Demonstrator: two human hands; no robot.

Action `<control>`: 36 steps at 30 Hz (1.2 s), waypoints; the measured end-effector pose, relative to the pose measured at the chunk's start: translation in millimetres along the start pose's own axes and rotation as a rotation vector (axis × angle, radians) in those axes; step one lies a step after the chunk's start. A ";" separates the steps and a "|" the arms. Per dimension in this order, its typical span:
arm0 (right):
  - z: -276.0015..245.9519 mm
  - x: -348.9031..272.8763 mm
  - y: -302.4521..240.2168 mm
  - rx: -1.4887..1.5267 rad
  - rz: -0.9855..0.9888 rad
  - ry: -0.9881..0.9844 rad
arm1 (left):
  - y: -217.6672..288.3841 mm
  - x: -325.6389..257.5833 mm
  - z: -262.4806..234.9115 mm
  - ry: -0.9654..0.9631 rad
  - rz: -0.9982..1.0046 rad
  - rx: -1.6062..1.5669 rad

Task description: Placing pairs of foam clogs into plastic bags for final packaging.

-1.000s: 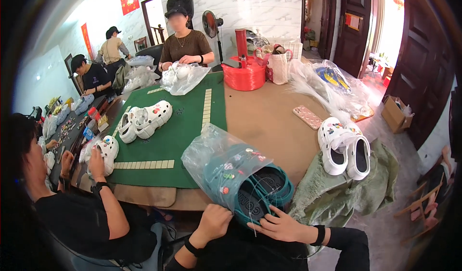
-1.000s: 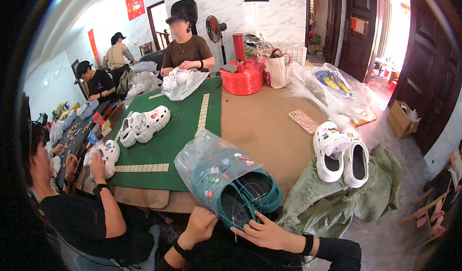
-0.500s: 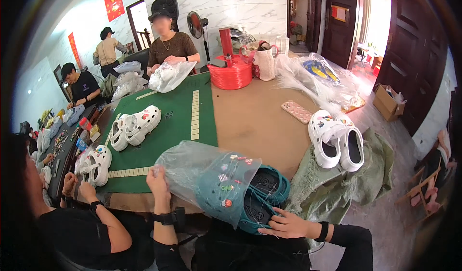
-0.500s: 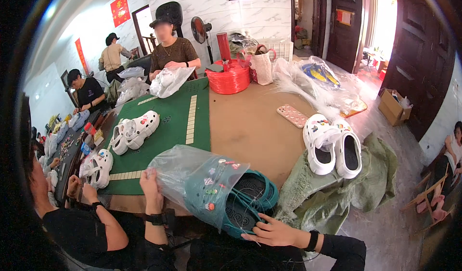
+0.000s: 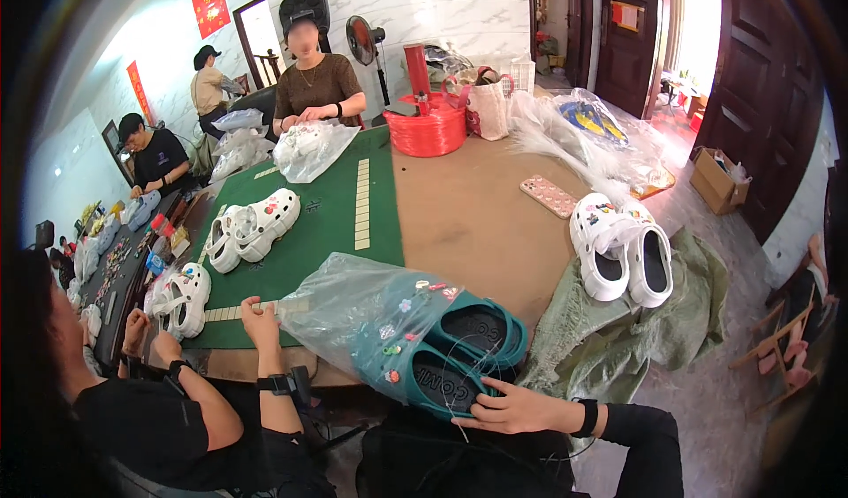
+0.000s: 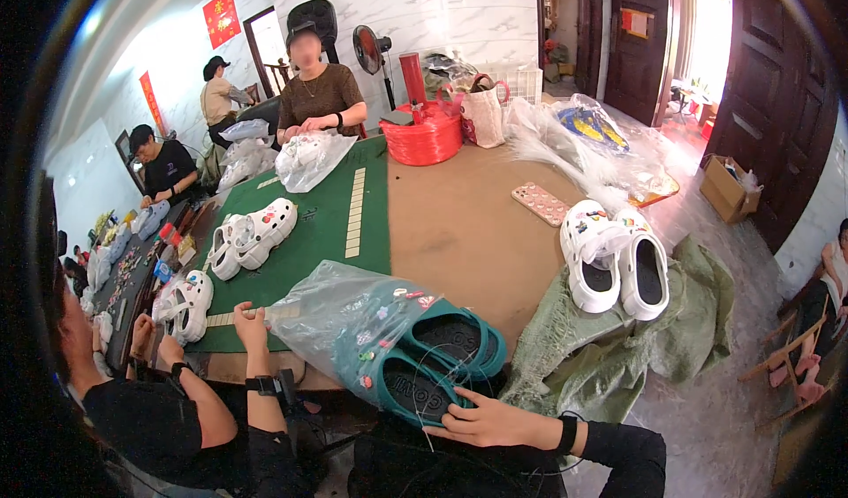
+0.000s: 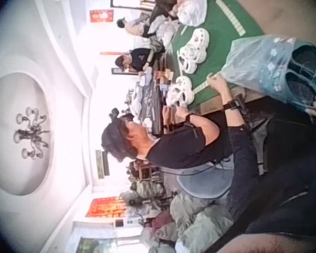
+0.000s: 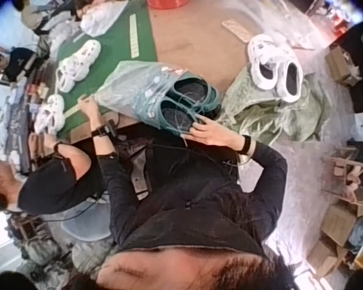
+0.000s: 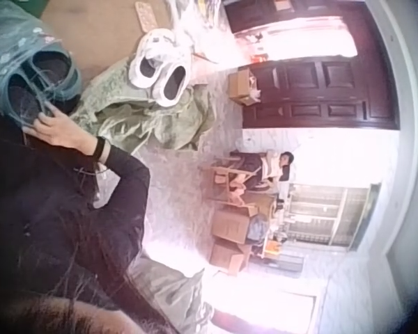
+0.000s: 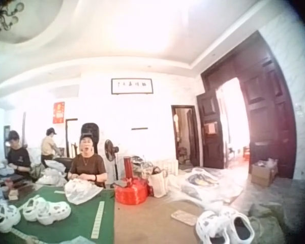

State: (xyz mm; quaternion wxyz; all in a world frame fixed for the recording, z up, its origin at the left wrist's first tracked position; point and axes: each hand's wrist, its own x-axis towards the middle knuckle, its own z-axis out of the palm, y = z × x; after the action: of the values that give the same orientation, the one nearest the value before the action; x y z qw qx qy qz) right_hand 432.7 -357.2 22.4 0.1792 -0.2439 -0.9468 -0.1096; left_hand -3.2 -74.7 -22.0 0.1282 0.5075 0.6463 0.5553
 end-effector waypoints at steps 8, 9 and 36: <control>-6.4 0.4 7.4 0.028 -0.037 -0.085 | 22.6 -4.6 -12.7 -0.515 -0.578 -0.230; -6.7 1.1 6.5 0.023 -0.033 -0.084 | 23.7 -4.2 -18.0 -0.447 -0.520 -0.481; -2.0 8.0 3.9 0.117 0.016 -0.070 | 145.5 66.6 167.5 -0.386 0.198 0.380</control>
State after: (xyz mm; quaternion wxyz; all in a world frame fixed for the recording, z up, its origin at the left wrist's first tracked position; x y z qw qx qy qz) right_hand 428.6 -351.1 27.8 0.1606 -0.2441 -0.9553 -0.0440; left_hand 163.6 57.7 69.1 0.0967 0.6791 0.6498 0.3274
